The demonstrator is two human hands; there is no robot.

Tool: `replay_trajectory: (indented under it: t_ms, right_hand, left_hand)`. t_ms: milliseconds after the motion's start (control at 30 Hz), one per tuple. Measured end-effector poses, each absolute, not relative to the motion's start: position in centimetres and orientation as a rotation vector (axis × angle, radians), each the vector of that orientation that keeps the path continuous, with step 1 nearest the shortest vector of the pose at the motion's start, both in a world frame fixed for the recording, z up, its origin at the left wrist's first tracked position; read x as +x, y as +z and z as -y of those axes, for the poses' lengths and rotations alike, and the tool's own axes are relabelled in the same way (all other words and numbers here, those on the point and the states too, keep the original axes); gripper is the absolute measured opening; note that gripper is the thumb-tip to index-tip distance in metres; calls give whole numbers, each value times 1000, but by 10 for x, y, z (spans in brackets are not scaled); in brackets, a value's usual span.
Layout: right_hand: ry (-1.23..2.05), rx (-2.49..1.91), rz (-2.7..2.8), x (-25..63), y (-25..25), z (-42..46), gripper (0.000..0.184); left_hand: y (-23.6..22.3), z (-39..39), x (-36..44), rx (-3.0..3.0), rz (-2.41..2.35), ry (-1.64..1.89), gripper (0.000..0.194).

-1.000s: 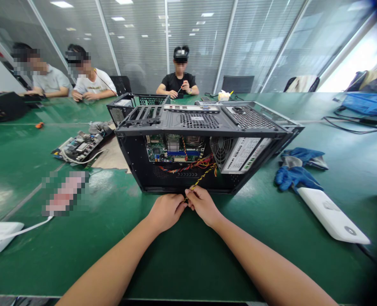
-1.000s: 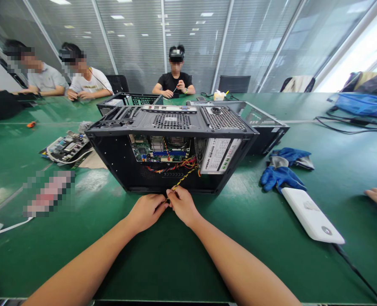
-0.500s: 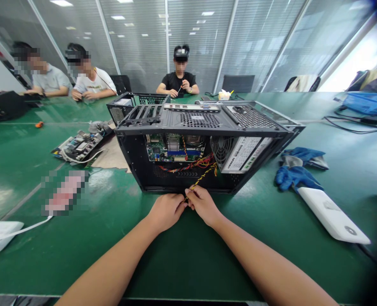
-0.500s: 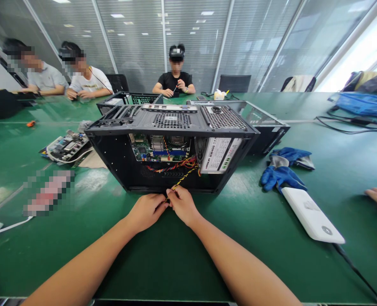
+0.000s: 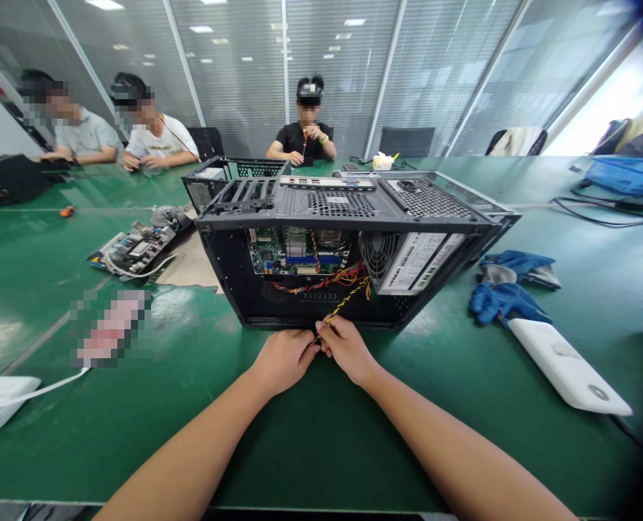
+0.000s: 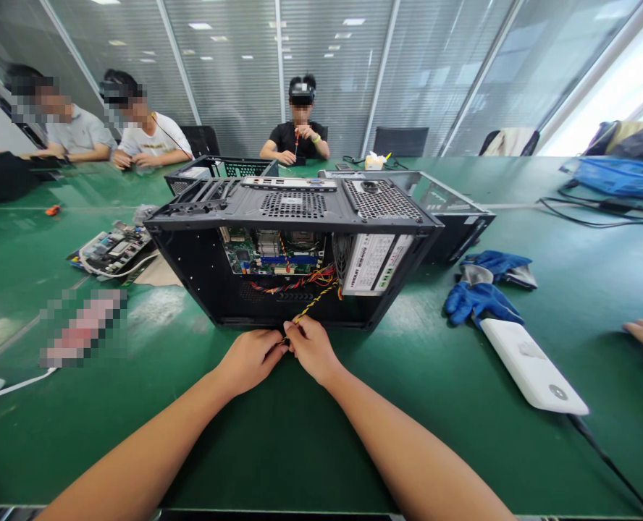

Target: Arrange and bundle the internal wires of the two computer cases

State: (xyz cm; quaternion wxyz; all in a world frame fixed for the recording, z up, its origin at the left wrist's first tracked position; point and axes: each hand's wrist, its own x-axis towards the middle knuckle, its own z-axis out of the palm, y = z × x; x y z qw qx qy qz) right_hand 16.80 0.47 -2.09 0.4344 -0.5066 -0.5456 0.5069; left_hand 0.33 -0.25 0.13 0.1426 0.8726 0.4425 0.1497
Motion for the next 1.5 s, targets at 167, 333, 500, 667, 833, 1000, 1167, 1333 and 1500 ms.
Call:
replay_trajectory:
  t_ms: [167, 333, 500, 667, 833, 1000, 1167, 1333, 1500]
  right_hand:
    - [1265, -1267, 1354, 168, -22, -5, 33]
    - [1260, -1257, 1360, 169, -23, -5, 32]
    - [1268, -1256, 1364, 169, -25, -6, 32]
    - [1268, -1264, 1362, 169, -25, -6, 32]
    - [1265, -1264, 1365, 169, -25, -6, 31]
    - [1264, -1259, 1373, 169, -27, -6, 30]
    - [1264, -1256, 1376, 170, -27, -5, 30]
    - [1255, -1263, 1384, 169, -25, -6, 30]
    - [1263, -1265, 1372, 169, -25, -5, 30]
  left_hand:
    - [0, 2, 3, 2520, -1267, 440, 16]
    - [0, 2, 3, 2529, -1272, 436, 16]
    - [0, 2, 3, 2523, -1278, 421, 17]
    - [-1, 2, 3, 2524, -1276, 435, 17]
    - [-3, 2, 3, 2533, -1264, 437, 17]
    - [-3, 2, 3, 2533, -1257, 442, 17]
    - [-4, 1, 2, 2534, -1268, 423, 17]
    - [-2, 2, 3, 2547, -1275, 395, 17]
    - [0, 2, 4, 2551, -1283, 381, 17]
